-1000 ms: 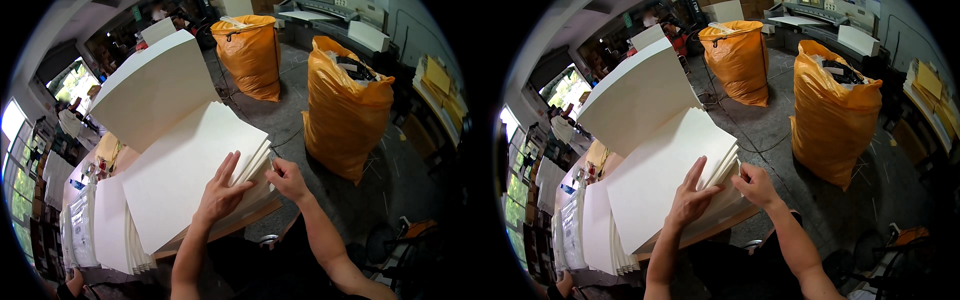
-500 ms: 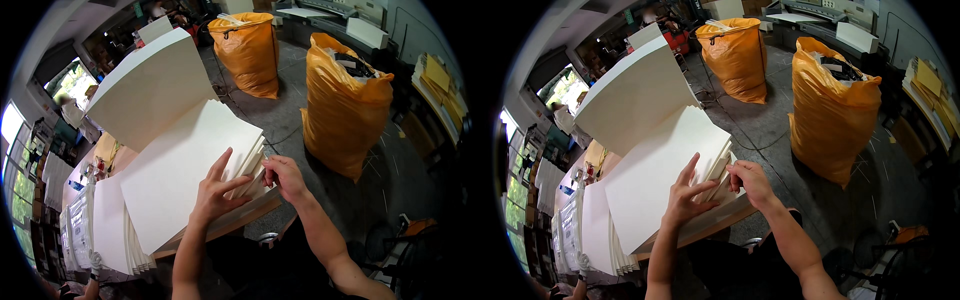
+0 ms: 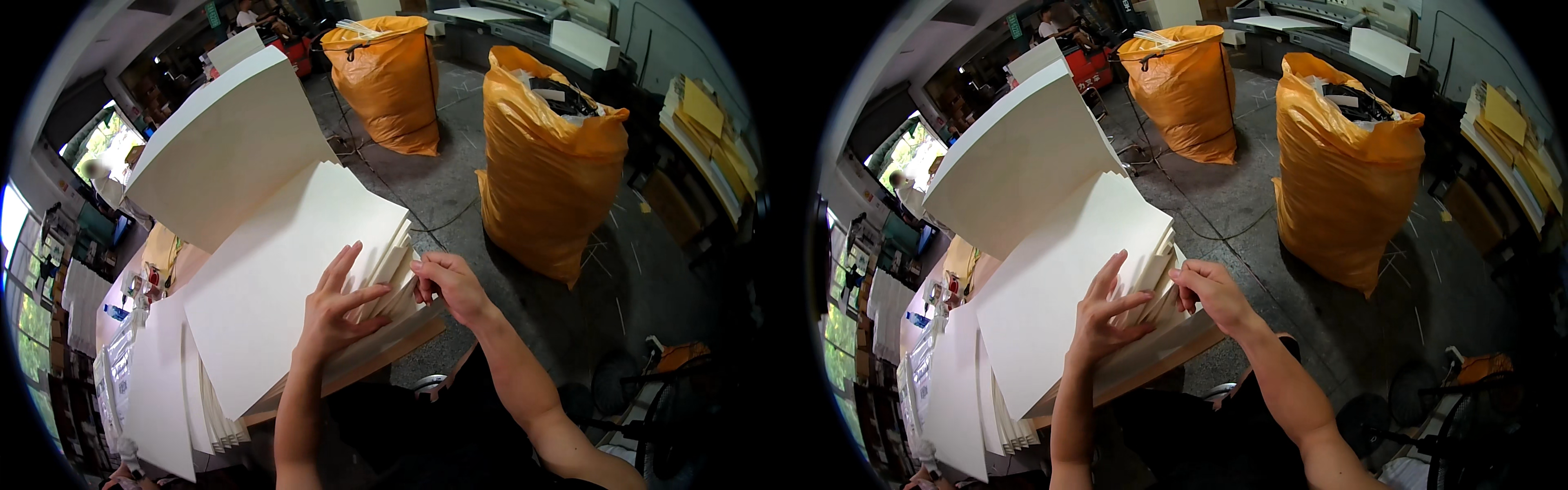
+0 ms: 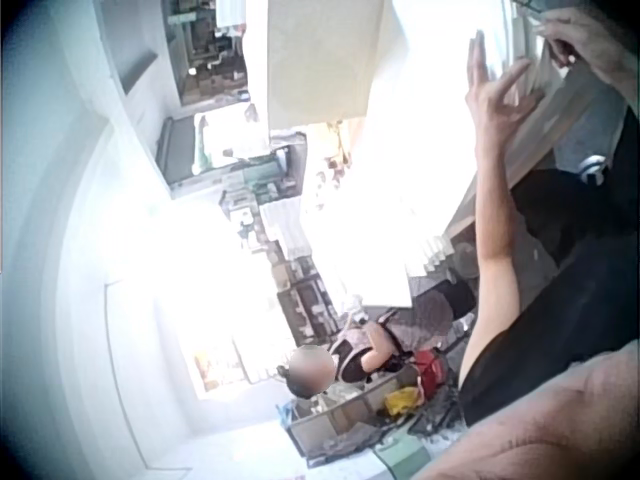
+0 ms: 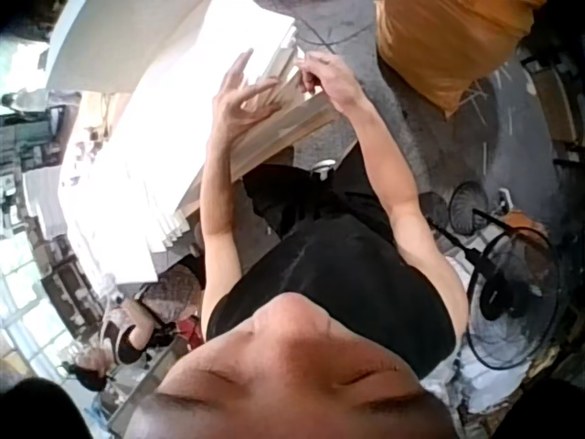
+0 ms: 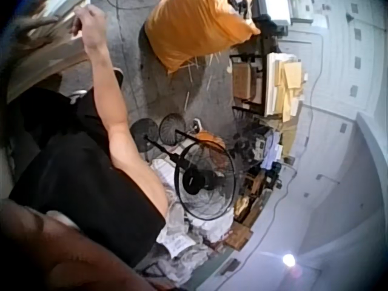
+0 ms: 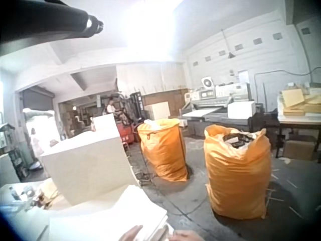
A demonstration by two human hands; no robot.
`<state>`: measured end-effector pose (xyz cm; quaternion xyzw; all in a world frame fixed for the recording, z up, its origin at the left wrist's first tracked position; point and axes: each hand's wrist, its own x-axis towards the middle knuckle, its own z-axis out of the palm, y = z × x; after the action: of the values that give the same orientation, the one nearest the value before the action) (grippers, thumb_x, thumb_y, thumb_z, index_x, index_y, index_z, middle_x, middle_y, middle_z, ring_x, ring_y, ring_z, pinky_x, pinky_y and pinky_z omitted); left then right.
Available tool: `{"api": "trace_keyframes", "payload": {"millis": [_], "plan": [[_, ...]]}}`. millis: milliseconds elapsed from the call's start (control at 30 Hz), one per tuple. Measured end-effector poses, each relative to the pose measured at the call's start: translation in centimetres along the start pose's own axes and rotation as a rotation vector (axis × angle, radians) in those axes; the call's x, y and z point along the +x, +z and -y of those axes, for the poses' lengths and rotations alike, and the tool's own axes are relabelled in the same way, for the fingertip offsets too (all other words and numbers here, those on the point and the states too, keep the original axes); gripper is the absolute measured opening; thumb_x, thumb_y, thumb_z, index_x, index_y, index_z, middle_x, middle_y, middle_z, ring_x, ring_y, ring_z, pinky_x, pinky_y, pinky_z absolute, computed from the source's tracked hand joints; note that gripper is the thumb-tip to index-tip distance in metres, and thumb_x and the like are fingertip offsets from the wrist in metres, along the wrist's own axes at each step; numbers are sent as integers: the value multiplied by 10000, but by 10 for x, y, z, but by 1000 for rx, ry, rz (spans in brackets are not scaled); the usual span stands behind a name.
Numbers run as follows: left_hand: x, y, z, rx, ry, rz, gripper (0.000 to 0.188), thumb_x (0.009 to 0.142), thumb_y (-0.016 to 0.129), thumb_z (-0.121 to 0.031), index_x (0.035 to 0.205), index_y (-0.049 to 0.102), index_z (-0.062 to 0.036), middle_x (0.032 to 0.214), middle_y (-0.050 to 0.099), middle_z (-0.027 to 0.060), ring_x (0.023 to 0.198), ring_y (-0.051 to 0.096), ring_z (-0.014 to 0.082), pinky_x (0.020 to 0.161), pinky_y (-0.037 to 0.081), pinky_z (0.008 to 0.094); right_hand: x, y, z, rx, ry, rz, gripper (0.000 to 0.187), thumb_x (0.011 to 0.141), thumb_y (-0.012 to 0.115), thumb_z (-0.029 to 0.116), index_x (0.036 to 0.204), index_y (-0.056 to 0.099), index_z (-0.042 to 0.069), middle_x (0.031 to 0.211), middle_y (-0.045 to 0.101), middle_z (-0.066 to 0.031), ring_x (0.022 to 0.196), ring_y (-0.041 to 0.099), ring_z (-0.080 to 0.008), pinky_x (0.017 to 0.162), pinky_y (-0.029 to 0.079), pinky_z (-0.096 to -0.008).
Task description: The person lifts and stacks large white sheets of paper on a table, aligning the edges and flipping through corners of the sheets by hand.
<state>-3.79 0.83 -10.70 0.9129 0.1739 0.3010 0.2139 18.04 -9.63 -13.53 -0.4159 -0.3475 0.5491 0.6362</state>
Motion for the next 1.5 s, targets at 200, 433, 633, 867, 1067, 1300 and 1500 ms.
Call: {"api": "trace_keyframes", "payload": {"millis": [200,433,633,867,1067,1300,1500], "plan": [[1,-1,2,0,25,22,601,641,889,-33,1193,781,-245,1599,432,194,1454,456,405,1077,527,513,-6,-7,-9,232,-31,-40,370,1027,634,305,736,542,94,655,571,-18,634,591,-115,604,466,-274],[-6,0,21,73,44,-43,588,857,624,66,1424,611,-92,1594,435,217,1329,585,417,1021,562,493,-3,-5,-26,-512,-258,-278,367,1008,665,263,723,545,64,629,537,15,588,551,-71,528,430,-261],[-3,-2,9,61,10,-49,634,801,780,-98,1414,621,-117,1534,512,213,1307,604,406,1030,550,477,-3,1,-23,-103,-206,-205,371,988,703,247,710,526,75,640,567,17,601,566,-69,541,435,-243],[-2,-2,8,241,111,-81,499,838,760,-112,1328,665,-121,1339,658,120,1212,652,352,948,579,426,-19,4,-25,-410,-259,-319,443,943,779,308,698,495,72,627,550,15,599,518,-68,543,422,-262],[-4,2,12,156,17,-139,445,846,734,-79,1287,683,-106,1258,699,113,1164,675,334,925,579,424,-7,-3,-19,-405,-140,-345,484,941,769,375,699,512,44,596,530,-19,562,497,-91,532,422,-283],[-5,3,11,168,48,-140,359,841,724,-62,1200,721,-85,1174,726,104,1140,683,322,912,582,420,-15,-51,5,-738,147,-337,426,993,695,412,821,630,28,656,581,-20,639,574,-102,583,468,-286],[-5,-1,10,173,85,-134,316,830,730,-58,1146,738,-82,1129,729,88,1089,692,303,892,586,412,0,-9,48,-958,78,-227,488,983,673,460,805,677,5,677,657,-71,642,614,-170,603,492,-329]]}}
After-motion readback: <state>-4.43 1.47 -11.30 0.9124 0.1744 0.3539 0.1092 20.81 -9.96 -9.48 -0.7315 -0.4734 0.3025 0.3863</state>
